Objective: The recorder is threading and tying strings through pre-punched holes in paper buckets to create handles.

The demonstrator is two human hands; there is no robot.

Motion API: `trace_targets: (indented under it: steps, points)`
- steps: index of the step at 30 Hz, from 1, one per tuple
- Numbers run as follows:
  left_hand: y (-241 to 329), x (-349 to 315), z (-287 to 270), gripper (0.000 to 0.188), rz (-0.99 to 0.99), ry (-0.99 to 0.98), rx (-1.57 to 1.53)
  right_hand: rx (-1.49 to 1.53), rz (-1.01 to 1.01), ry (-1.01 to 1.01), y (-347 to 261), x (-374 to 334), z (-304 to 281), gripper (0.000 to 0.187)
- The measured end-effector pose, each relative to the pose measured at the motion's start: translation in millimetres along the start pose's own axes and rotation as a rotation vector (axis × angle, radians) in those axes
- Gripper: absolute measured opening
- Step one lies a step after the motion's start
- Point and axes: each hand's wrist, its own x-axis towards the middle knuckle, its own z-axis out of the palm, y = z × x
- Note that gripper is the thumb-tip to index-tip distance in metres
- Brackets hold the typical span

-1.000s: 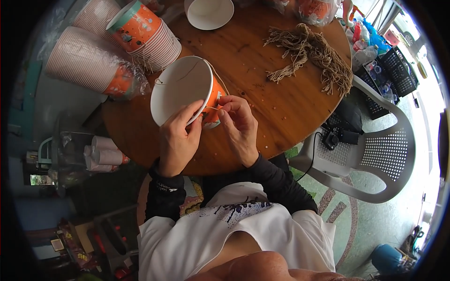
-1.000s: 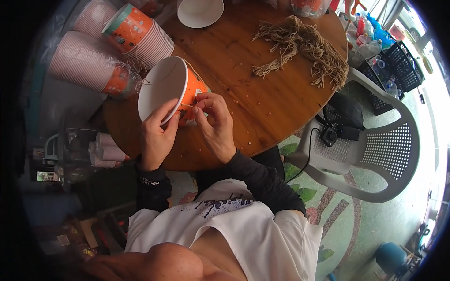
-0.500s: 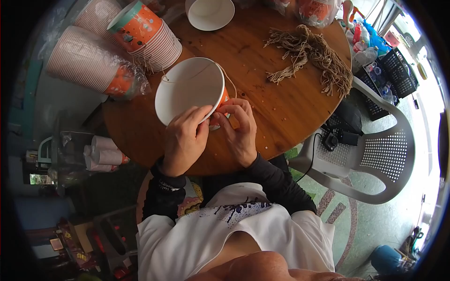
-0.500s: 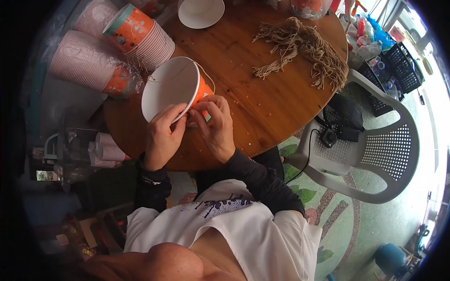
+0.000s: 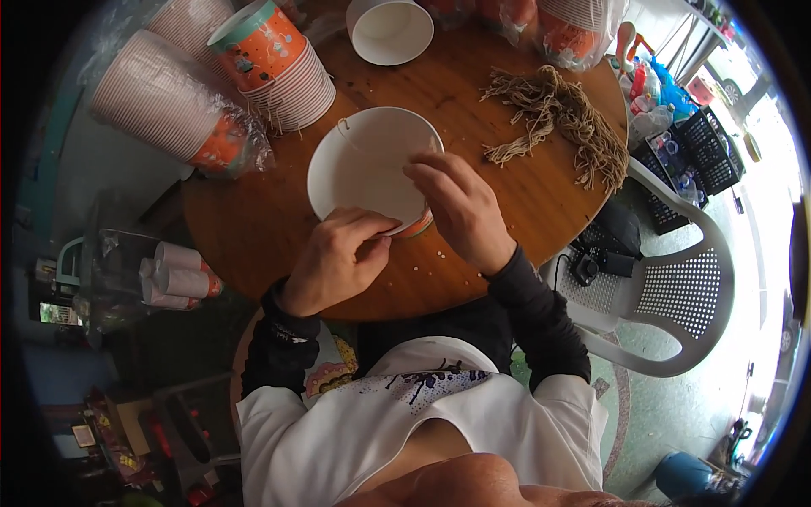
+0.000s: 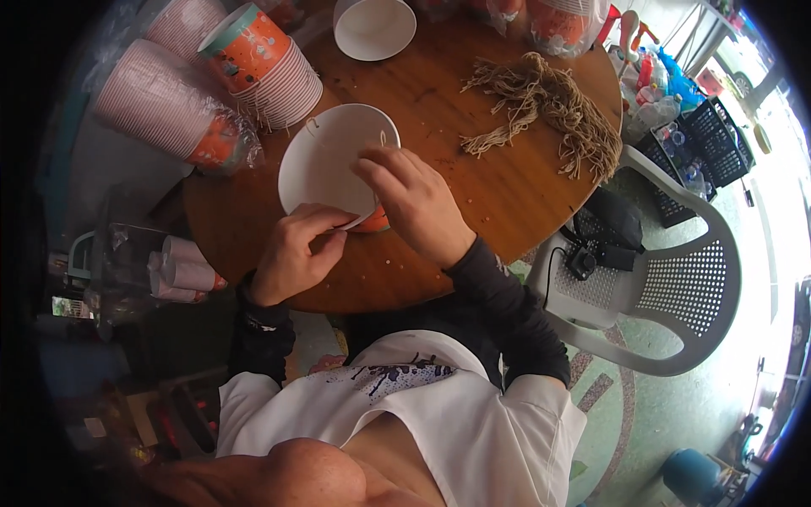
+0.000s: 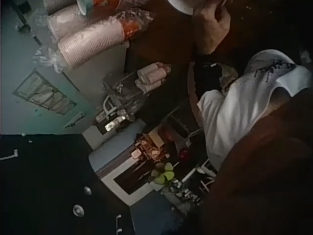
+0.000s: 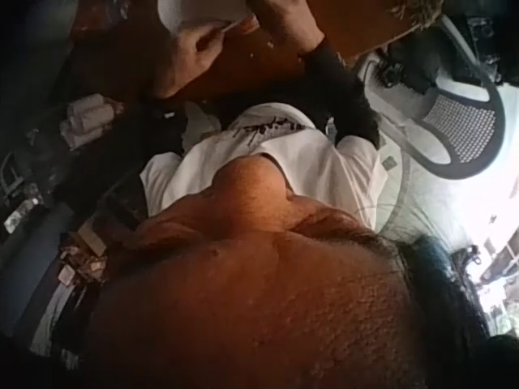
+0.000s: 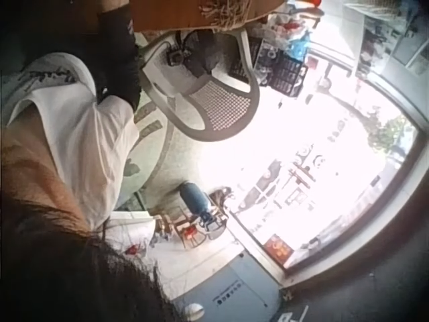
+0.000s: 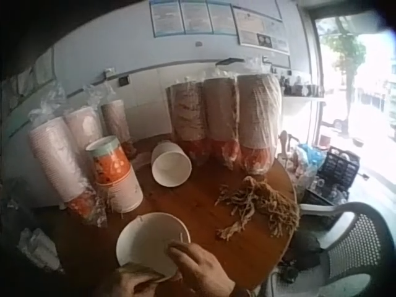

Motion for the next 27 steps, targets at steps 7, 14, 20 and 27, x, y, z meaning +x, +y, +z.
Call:
trace_targets:
  steps: [7,14,20,27]
  points:
    - [-14,-5,2,0.014,-0.249,0.184,-0.288,0.285,0.221,-0.292,-19,16,2,0.020]
    - [-16,-6,11,0.036,-0.176,0.437,-0.444,0.438,0.496,-0.314,-30,24,12,0.020]
    - [-12,-14,26,0.032,-0.246,0.654,-0.689,0.245,0.407,-0.323,-35,29,23,0.012]
    - [-15,-18,13,0.020,-0.244,0.414,-0.320,0.292,0.411,-0.199,-36,25,30,0.013]
